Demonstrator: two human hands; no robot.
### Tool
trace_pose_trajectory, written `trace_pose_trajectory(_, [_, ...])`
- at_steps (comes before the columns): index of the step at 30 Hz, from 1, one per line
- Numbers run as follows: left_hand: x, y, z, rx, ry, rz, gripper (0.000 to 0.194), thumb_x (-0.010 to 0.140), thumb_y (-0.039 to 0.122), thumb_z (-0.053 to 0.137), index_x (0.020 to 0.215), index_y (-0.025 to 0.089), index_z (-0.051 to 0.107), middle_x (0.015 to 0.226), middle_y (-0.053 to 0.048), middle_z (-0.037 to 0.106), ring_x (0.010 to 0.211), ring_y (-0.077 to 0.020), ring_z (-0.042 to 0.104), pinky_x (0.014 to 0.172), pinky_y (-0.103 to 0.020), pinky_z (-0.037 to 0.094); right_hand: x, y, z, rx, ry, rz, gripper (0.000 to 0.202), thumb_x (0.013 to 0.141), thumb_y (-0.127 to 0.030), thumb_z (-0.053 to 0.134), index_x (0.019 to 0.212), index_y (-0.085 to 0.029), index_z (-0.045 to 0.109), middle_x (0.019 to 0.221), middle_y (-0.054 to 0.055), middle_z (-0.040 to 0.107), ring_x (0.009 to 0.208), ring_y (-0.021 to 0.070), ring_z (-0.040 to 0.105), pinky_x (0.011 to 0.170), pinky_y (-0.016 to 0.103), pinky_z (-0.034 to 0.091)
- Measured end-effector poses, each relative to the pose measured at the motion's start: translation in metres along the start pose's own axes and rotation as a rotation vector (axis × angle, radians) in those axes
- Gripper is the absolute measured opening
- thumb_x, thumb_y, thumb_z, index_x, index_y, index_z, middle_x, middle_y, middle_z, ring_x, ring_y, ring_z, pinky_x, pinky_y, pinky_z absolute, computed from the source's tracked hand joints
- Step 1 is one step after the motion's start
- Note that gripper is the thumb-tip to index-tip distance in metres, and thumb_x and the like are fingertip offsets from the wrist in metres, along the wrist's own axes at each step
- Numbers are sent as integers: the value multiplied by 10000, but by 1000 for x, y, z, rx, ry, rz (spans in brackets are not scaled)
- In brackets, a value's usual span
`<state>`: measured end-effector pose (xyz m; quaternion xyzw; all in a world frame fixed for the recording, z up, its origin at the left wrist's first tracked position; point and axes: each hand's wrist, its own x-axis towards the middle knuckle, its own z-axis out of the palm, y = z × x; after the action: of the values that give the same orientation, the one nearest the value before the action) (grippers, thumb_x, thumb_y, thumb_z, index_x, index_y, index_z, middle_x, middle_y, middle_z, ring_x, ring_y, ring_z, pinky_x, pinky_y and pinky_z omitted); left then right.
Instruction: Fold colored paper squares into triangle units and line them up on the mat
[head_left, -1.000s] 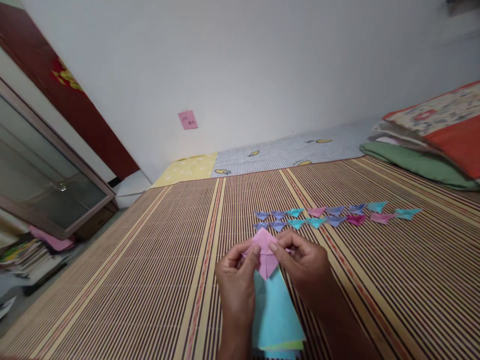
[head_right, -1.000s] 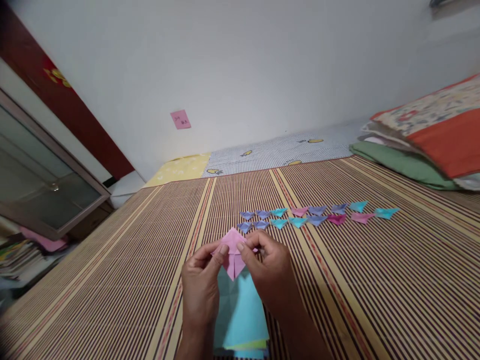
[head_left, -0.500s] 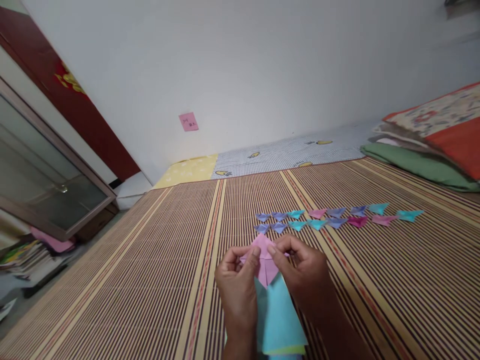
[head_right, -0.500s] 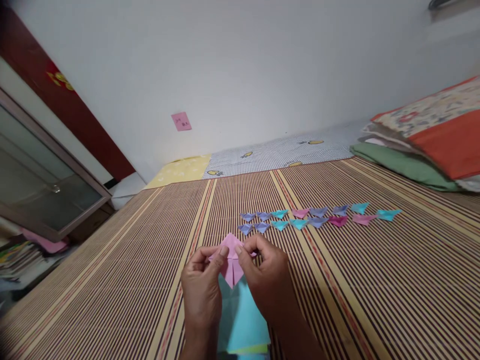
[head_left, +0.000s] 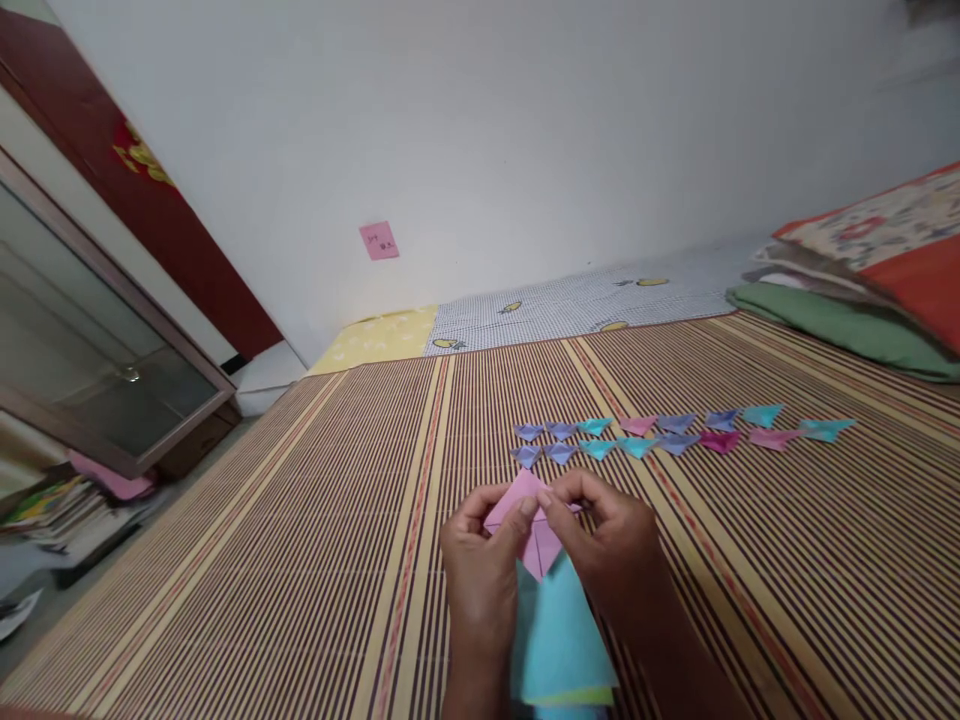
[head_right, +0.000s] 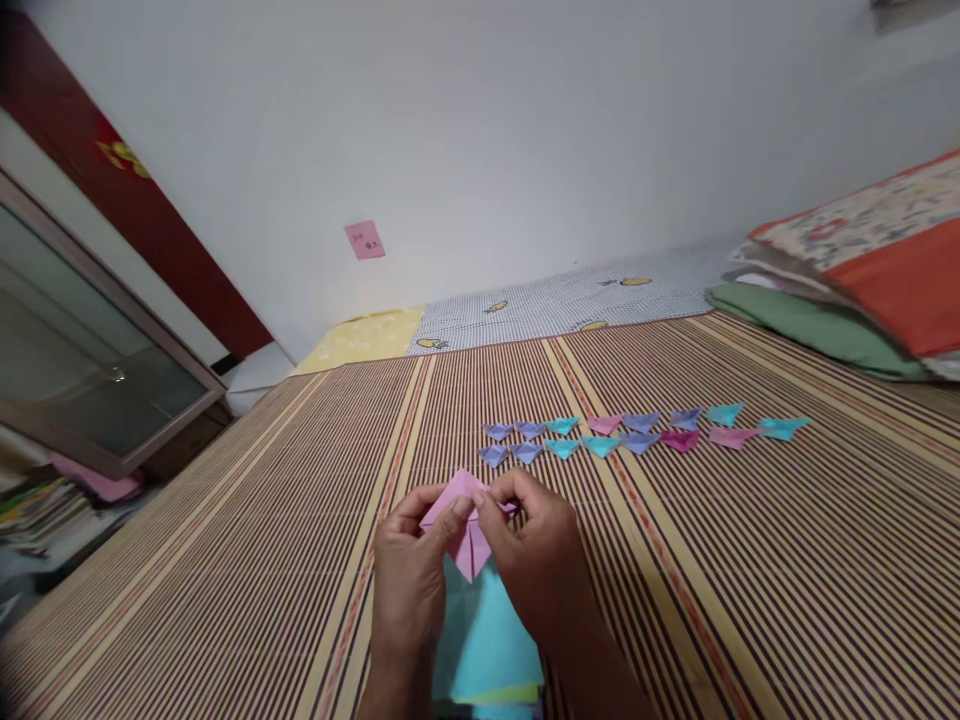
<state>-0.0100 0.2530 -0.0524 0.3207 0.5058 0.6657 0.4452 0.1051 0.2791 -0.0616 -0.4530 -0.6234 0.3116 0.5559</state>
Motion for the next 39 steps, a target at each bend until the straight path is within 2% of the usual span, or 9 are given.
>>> trace_pose_trajectory(3, [2, -1, -3, -28, -2, -24, 285, 655, 332, 905, 760, 120, 748, 633, -6, 687, 534, -111, 597, 516, -205, 493, 2, 0, -4, 57, -86, 39, 257, 905, -322, 618, 684, -203, 566, 625, -32, 540, 614, 144, 516, 607, 268, 407])
trace_pose_trajectory(7, [5, -2, -9, -139, 17, -61, 329, 638, 358, 915, 739, 123, 710, 620, -1, 681, 501, -117, 598, 499, -223, 496, 8, 5, -17, 201, -386, 115, 126, 852, -317, 698, 866, -193, 682, 780, 3, 655, 742, 176, 597, 686, 289, 465])
trace_pose_trajectory(8, [6, -3, -9, -156, 17, -67, 336, 635, 358, 918, 738, 123, 702, 621, -2, 682, 499, -118, 600, 500, -225, 497, 10, 7, -19, 228, -409, 128, 138, 848, -321, 707, 896, -192, 691, 805, 11, 665, 759, 181, 604, 697, 295, 474])
trace_pose_trajectory(13, [6, -3, -8, -176, 5, -87, 351, 652, 363, 912, 756, 123, 678, 625, -3, 679, 483, -111, 595, 481, -217, 487, 9, 11, -21, 295, -342, 159, 208, 889, -375, 687, 804, -186, 666, 816, 31, 657, 759, 177, 596, 709, 308, 481])
trace_pose_trajectory(19, [5, -3, -5, -189, 3, -85, 359, 663, 372, 909, 752, 124, 665, 612, 9, 664, 495, -101, 595, 495, -203, 490, 5, 10, -12, 277, -262, 178, 235, 892, -387, 684, 775, -190, 635, 706, -1, 605, 664, 156, 563, 618, 280, 460])
trace_pose_trajectory(33, [6, -4, -3, -196, -29, -81, 334, 633, 339, 920, 707, 129, 672, 597, 12, 662, 477, -105, 584, 494, -222, 495, 3, 11, -6, 139, -177, 82, 195, 874, -263, 615, 707, -217, 524, 732, 16, 640, 643, 154, 571, 595, 286, 453])
trace_pose_trajectory(36, [6, -5, -4, -190, -27, -88, 331, 634, 334, 919, 710, 131, 669, 598, 11, 666, 474, -108, 588, 488, -221, 490, 5, 9, -6, 201, -190, 121, 78, 850, -252, 639, 873, -210, 577, 762, 11, 669, 663, 162, 614, 624, 294, 483])
trace_pose_trajectory(38, [5, -5, -5, -188, -29, -93, 333, 638, 339, 916, 710, 132, 665, 600, 8, 671, 478, -113, 595, 490, -223, 489, 6, 7, -7, 292, -252, 182, 242, 831, -252, 668, 1054, -203, 586, 803, 9, 693, 715, 177, 653, 667, 305, 512])
trace_pose_trajectory(39, [5, -5, -5, -185, -33, -93, 331, 644, 343, 912, 709, 131, 665, 602, 6, 674, 479, -115, 596, 491, -224, 489, 6, 6, -8, 317, -289, 207, 274, 825, -259, 683, 1076, -198, 591, 814, 10, 695, 736, 181, 659, 680, 306, 515])
